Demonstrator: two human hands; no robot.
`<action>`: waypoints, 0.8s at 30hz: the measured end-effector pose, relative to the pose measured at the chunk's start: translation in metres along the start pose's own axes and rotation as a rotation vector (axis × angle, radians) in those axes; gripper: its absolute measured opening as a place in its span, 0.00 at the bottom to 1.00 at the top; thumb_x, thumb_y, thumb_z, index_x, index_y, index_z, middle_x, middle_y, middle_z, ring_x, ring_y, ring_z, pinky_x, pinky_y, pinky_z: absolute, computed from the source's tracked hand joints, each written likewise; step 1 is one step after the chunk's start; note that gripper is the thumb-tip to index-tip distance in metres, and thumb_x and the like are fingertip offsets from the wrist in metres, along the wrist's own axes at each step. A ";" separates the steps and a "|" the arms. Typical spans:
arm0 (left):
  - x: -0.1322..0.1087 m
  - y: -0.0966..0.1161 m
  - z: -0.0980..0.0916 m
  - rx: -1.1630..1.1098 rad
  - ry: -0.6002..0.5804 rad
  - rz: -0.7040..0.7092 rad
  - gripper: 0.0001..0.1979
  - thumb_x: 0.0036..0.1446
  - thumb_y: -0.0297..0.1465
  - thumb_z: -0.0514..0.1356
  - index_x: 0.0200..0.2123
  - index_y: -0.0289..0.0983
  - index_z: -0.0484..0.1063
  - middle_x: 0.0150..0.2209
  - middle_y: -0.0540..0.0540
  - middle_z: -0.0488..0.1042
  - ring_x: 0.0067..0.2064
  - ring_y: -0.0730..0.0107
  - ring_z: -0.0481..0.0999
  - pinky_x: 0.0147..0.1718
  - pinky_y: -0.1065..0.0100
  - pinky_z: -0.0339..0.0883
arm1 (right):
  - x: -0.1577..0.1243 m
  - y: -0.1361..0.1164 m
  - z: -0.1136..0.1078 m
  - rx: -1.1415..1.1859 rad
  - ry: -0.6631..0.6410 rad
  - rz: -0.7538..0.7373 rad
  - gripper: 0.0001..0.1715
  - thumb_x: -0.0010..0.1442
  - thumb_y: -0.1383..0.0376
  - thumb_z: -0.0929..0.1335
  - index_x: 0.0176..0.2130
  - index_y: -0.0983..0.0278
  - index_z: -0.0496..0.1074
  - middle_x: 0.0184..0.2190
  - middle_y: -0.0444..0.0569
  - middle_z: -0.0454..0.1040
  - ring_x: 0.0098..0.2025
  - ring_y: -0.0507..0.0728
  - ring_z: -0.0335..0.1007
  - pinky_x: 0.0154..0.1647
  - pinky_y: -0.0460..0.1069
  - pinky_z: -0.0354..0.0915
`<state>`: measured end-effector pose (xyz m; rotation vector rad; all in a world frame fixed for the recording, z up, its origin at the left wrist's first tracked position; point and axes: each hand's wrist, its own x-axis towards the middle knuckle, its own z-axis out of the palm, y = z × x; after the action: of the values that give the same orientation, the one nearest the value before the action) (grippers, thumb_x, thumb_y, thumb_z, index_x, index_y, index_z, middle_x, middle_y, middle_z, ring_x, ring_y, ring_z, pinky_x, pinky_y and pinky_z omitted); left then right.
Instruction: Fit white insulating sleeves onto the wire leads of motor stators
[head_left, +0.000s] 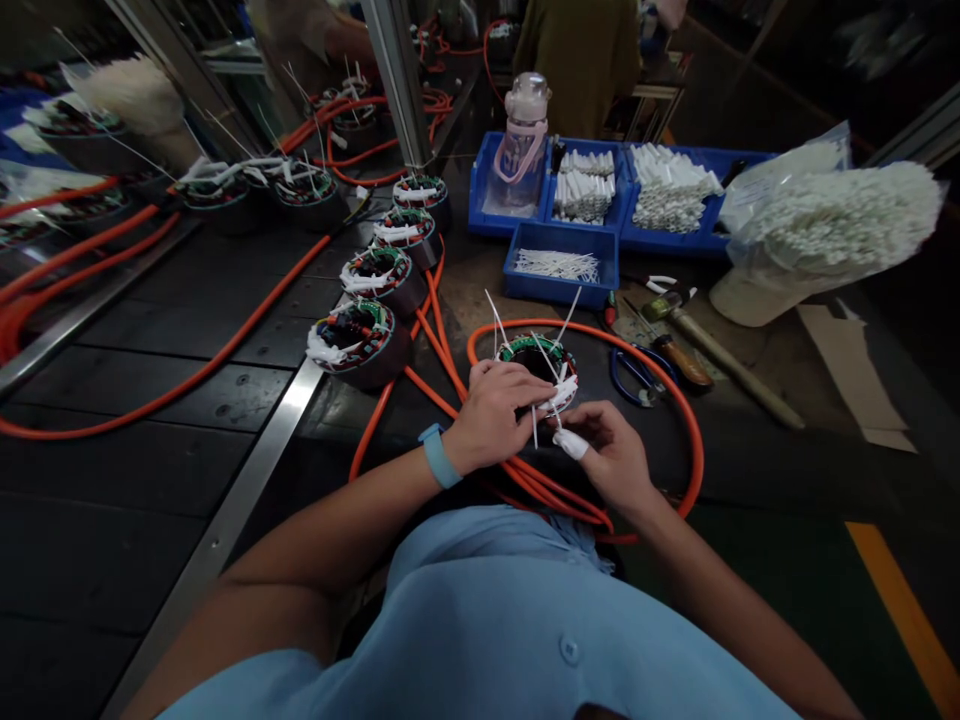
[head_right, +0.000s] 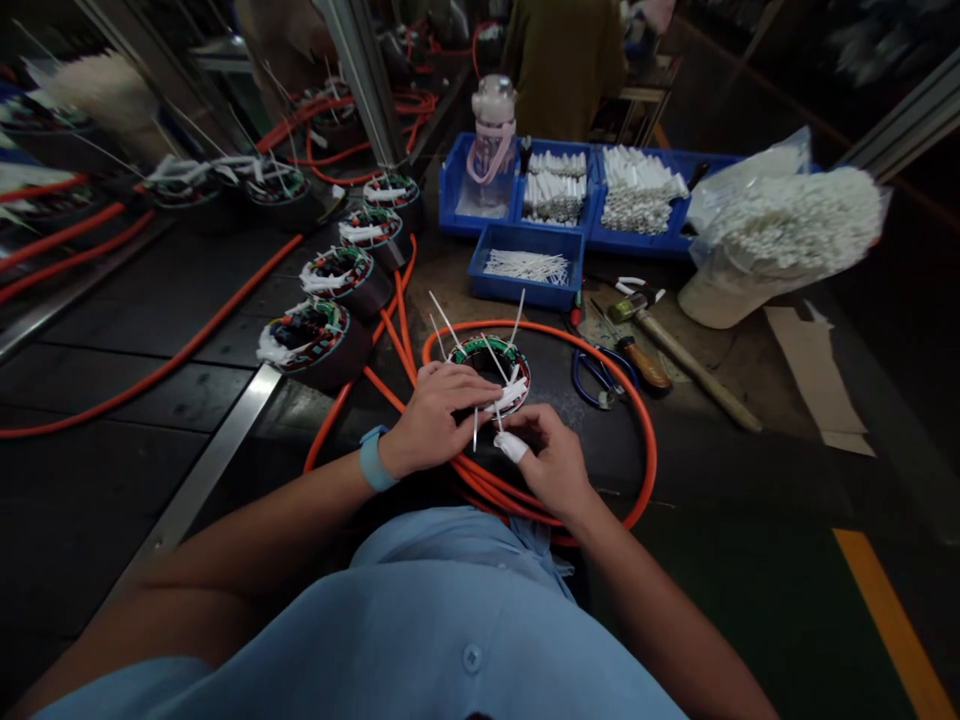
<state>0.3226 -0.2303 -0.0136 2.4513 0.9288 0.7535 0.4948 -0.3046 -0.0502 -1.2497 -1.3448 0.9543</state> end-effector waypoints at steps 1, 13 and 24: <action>0.000 0.000 0.000 0.002 0.003 0.000 0.10 0.57 0.30 0.58 0.42 0.41 0.75 0.44 0.49 0.77 0.49 0.64 0.69 0.52 0.57 0.51 | -0.001 0.000 0.000 0.012 0.000 -0.003 0.11 0.53 0.64 0.71 0.37 0.60 0.66 0.36 0.47 0.75 0.39 0.56 0.73 0.43 0.52 0.70; 0.000 -0.001 0.001 -0.008 0.039 0.034 0.10 0.56 0.29 0.59 0.42 0.41 0.75 0.43 0.49 0.78 0.47 0.64 0.70 0.50 0.56 0.52 | 0.001 0.003 0.004 0.036 0.019 0.016 0.12 0.52 0.66 0.71 0.36 0.60 0.65 0.35 0.45 0.74 0.38 0.54 0.73 0.42 0.50 0.69; 0.001 -0.001 0.001 -0.018 0.034 0.038 0.10 0.55 0.28 0.60 0.42 0.40 0.75 0.43 0.49 0.78 0.47 0.64 0.70 0.50 0.56 0.51 | 0.002 -0.001 0.005 0.049 0.035 0.050 0.11 0.51 0.64 0.71 0.35 0.62 0.65 0.34 0.46 0.74 0.37 0.54 0.72 0.42 0.50 0.68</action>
<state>0.3228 -0.2291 -0.0148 2.4542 0.8865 0.8153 0.4901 -0.3025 -0.0497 -1.2621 -1.2606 0.9900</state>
